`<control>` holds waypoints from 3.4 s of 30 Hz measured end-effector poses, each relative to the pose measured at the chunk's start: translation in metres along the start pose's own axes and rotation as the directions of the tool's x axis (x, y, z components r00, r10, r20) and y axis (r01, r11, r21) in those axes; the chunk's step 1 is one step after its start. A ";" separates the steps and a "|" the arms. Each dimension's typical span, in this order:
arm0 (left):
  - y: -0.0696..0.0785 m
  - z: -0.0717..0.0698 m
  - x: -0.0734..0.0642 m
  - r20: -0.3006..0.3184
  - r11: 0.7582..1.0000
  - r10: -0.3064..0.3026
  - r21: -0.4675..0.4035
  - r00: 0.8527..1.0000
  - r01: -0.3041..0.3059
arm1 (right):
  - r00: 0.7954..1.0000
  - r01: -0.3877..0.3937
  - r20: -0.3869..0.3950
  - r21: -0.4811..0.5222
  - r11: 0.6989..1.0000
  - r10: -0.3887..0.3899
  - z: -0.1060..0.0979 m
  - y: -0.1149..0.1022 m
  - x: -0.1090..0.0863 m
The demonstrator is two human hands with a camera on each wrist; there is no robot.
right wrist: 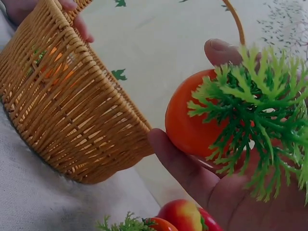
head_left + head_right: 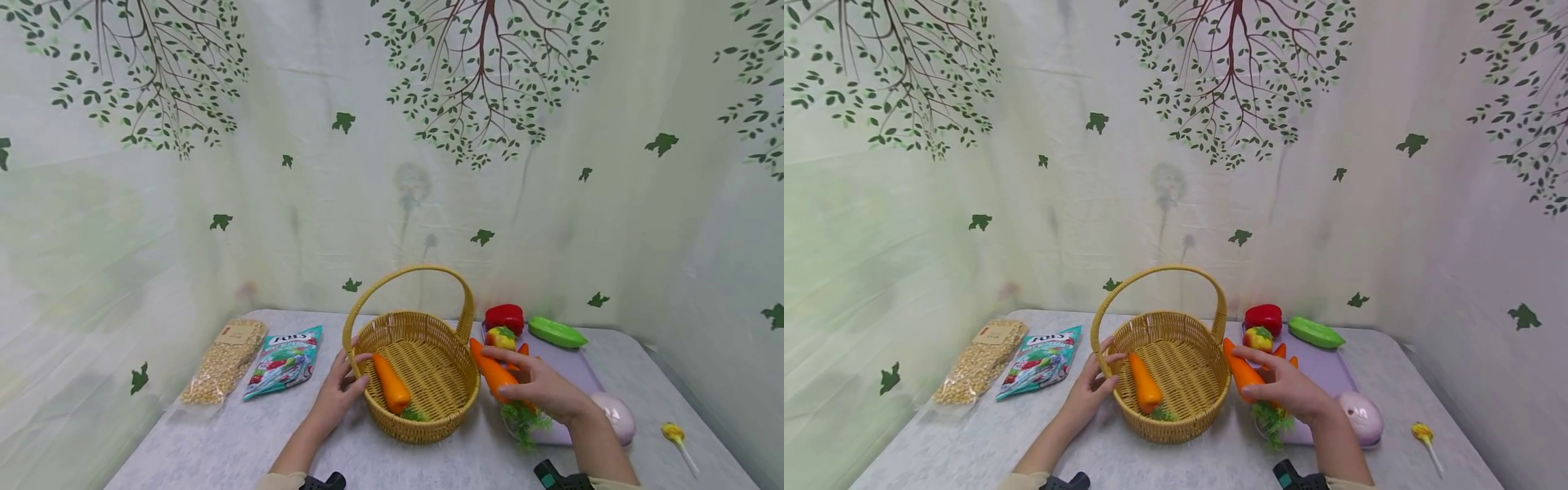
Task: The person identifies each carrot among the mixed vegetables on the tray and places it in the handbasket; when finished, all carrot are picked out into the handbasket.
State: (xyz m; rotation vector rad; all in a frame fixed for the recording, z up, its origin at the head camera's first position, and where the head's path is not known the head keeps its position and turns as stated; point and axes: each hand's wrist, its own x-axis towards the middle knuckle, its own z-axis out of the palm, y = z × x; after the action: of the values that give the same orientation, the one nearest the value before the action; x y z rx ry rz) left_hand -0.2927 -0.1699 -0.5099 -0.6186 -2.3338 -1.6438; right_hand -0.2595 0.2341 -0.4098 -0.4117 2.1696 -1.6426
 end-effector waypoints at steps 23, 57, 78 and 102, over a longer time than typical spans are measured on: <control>0.003 0.000 0.000 -0.009 1.000 -0.012 0.007 1.000 0.012 | 0.993 0.092 0.063 0.060 0.994 -0.095 0.047 -0.014 0.022; 0.007 -0.002 0.002 -0.001 0.999 -0.015 0.032 1.000 0.015 | 0.991 0.130 0.014 -0.351 0.927 -0.133 0.100 -0.016 0.103; 0.005 -0.002 0.002 0.003 1.000 0.005 0.019 1.000 -0.005 | 0.995 0.097 0.027 -0.439 0.893 -0.095 0.110 -0.014 0.106; 0.005 -0.001 0.001 0.013 1.000 -0.014 0.018 1.000 0.014 | 0.837 0.282 -0.355 -0.372 0.884 -0.416 0.116 -0.012 0.091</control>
State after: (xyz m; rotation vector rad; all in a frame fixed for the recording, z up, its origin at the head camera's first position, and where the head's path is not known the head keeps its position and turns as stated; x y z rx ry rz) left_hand -0.2920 -0.1697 -0.5050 -0.6127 -2.3642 -1.6277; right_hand -0.2848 0.0913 -0.4372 -0.6243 2.8437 -1.7061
